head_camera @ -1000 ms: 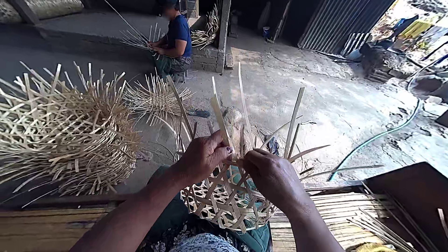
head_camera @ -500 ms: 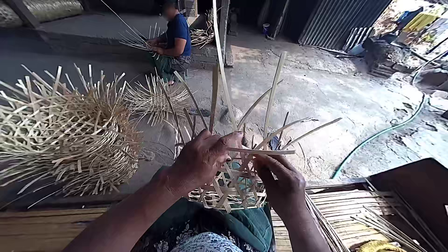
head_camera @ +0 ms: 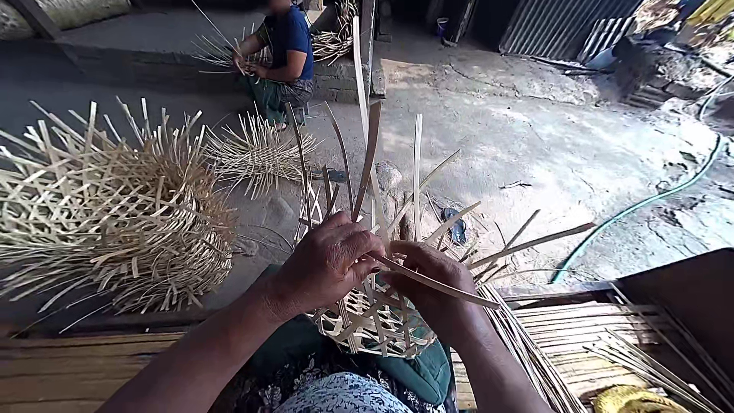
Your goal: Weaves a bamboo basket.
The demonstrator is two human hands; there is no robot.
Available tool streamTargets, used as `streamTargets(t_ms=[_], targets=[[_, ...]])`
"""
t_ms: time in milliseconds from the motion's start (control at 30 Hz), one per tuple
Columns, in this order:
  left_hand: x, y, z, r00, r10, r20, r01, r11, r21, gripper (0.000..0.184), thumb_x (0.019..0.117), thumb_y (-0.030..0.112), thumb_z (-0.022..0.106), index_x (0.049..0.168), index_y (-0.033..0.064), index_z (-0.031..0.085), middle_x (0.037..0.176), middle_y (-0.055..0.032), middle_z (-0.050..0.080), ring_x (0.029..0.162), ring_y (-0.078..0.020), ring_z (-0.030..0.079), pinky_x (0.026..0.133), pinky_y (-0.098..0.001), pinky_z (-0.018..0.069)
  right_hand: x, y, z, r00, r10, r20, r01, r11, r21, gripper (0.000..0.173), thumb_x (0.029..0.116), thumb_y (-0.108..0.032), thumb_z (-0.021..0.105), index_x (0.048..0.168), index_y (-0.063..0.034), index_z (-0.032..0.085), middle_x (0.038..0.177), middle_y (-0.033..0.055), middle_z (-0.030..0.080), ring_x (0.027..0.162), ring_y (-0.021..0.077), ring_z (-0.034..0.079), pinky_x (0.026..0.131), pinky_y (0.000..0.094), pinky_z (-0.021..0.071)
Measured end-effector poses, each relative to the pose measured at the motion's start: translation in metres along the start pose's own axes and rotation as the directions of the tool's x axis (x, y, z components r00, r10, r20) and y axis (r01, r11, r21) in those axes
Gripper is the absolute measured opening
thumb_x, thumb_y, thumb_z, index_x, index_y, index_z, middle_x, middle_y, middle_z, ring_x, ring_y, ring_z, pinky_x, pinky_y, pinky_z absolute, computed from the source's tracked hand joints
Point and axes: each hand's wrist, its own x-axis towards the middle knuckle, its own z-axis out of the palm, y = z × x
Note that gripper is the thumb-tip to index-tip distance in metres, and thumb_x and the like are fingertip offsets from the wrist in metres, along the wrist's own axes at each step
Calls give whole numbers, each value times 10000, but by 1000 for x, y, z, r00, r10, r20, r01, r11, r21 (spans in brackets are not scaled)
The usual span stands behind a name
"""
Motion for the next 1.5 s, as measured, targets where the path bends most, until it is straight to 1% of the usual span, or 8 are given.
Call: streamTargets(t_ms=[267,500,633,867,1000,1200,1333,1500], targets=[[2,-14,0,999,2,-54,0,999,44,106,932,177,673,976,125,754,874,26,699,831,-99,581,739,-248,471,14,32,-8,984,-39,173,-98,695,712,99,832,3,796,878,-61,735,886,10,748,804,68,705,752,239,602],[-3,-15,7,997,71,-7,-67,964,257,219,989,143,611,1107,160,795,845,-64,670,772,-216,593,629,-325,479,8,33,-6,999,-46,-25,52,813,580,315,926,-382,757,1024,-85,718,901,7,753,745,92,714,651,252,609],[-2,-7,9,1000,9,30,-17,952,307,200,972,141,621,1061,142,801,887,-70,697,826,-247,635,666,-354,531,4,29,10,962,-44,-269,143,921,362,94,968,-116,653,993,-31,681,841,7,717,653,58,665,576,220,581],[22,-6,-22,815,-529,236,567,812,-138,451,976,205,691,1423,200,627,627,64,550,525,-50,477,531,-260,450,-2,32,20,917,-339,-212,358,932,57,197,987,-72,585,1065,-57,766,936,79,692,775,50,642,693,188,560],[22,-8,-18,786,-576,227,607,789,-99,158,958,216,724,1108,168,733,654,63,590,569,-54,531,578,-295,483,-4,23,30,909,-376,-177,375,926,-42,290,988,-64,576,1155,-165,791,916,91,664,796,88,628,702,206,538],[7,-12,-11,888,-445,120,460,842,-281,132,1018,201,539,1016,100,625,763,37,662,672,-46,639,614,-254,547,-3,13,25,958,-242,-155,205,954,-219,357,948,-48,564,1162,-210,800,854,92,633,681,139,612,586,282,530],[6,-1,-2,982,-160,-97,166,984,58,294,953,219,682,1176,33,638,892,-28,694,699,-100,614,606,-260,527,-1,16,26,966,-218,-137,190,963,-193,341,943,-49,559,1155,-176,794,847,90,644,696,143,619,626,287,544],[14,3,9,975,106,196,-169,926,337,460,965,171,631,1419,99,603,738,-56,637,659,-251,583,538,-364,466,7,16,27,975,-96,-201,143,962,233,129,951,-128,662,1014,-22,698,901,22,708,773,47,682,713,218,598]])
